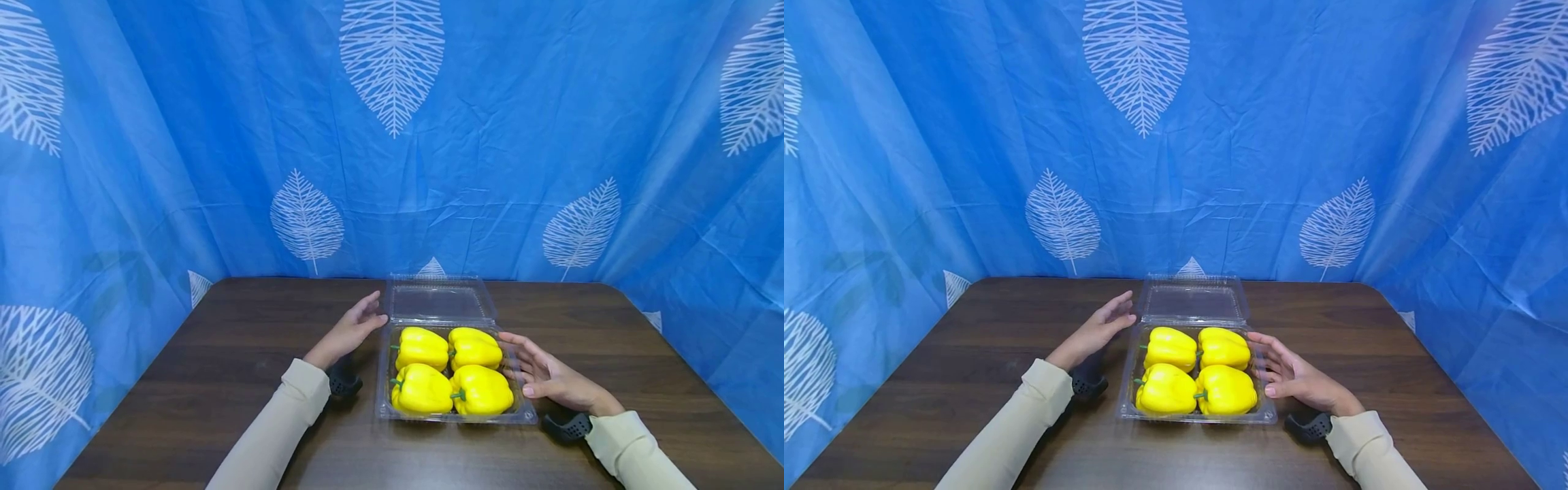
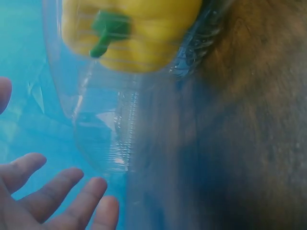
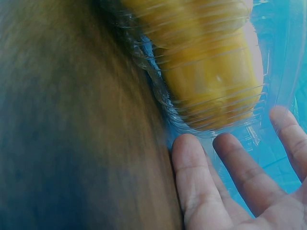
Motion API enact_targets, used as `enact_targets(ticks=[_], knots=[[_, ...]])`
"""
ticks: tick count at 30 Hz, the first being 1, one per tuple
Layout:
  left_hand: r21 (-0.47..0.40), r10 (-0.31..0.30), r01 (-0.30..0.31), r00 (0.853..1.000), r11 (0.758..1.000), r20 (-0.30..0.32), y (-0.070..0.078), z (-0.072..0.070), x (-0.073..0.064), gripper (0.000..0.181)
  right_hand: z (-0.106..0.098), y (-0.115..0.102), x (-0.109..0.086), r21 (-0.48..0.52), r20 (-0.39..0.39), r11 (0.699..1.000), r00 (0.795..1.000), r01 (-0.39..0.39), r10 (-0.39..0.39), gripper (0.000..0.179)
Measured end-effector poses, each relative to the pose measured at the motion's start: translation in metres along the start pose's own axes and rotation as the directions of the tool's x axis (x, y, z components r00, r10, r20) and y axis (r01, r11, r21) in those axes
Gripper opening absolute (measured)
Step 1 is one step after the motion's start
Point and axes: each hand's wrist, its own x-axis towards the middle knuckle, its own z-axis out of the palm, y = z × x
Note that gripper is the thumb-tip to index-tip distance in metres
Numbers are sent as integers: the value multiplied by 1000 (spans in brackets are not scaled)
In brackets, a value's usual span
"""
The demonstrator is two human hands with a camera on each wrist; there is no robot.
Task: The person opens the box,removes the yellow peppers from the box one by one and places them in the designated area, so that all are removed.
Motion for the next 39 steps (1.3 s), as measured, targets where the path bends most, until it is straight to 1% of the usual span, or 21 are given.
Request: enact_targets(ticks=[3,6,9,12,15,17,21,24,26,28,30,35,39], knots=[[56,65,-65,998,996,-14,5,1,-6,71,0,0,0,3,2,1000,1000,1,-1,84],[122,130,-128,991,984,-10,9,3,-13,73,0,-1,0,3,4,1000,1000,0,0,83],[191,173,-170,985,967,4,12,4,-20,74,0,-1,0,4,7,1000,1000,-2,2,83],[225,204,-205,979,953,27,16,5,-27,74,-1,-1,0,9,12,1000,1000,1,-1,82],[247,247,-254,967,935,60,21,6,-35,74,-1,-1,0,15,17,1000,1000,4,-4,83],[270,272,-284,959,920,85,25,7,-40,74,-2,-1,0,15,18,1000,1000,2,-2,83],[336,312,-338,941,879,131,29,10,-49,73,-2,0,0,1,15,1000,1000,-6,6,83],[376,355,-392,920,840,168,30,12,-53,71,-3,1,0,1,17,1000,1000,-8,8,82],[391,385,-432,902,813,195,30,14,-56,70,-3,1,0,3,20,1000,1000,-7,7,82],[399,399,-457,889,795,225,30,15,-58,70,-3,0,0,5,16,1000,1000,-10,10,81],[401,397,-471,881,786,257,31,17,-60,71,-2,0,0,4,10,1000,1000,-15,15,81],[420,365,-474,876,774,316,30,20,-65,73,-1,-1,0,1,1,1000,1000,-26,26,82],[418,376,-497,862,760,341,28,21,-66,73,0,-2,0,-6,-5,1000,1000,-29,29,82]])
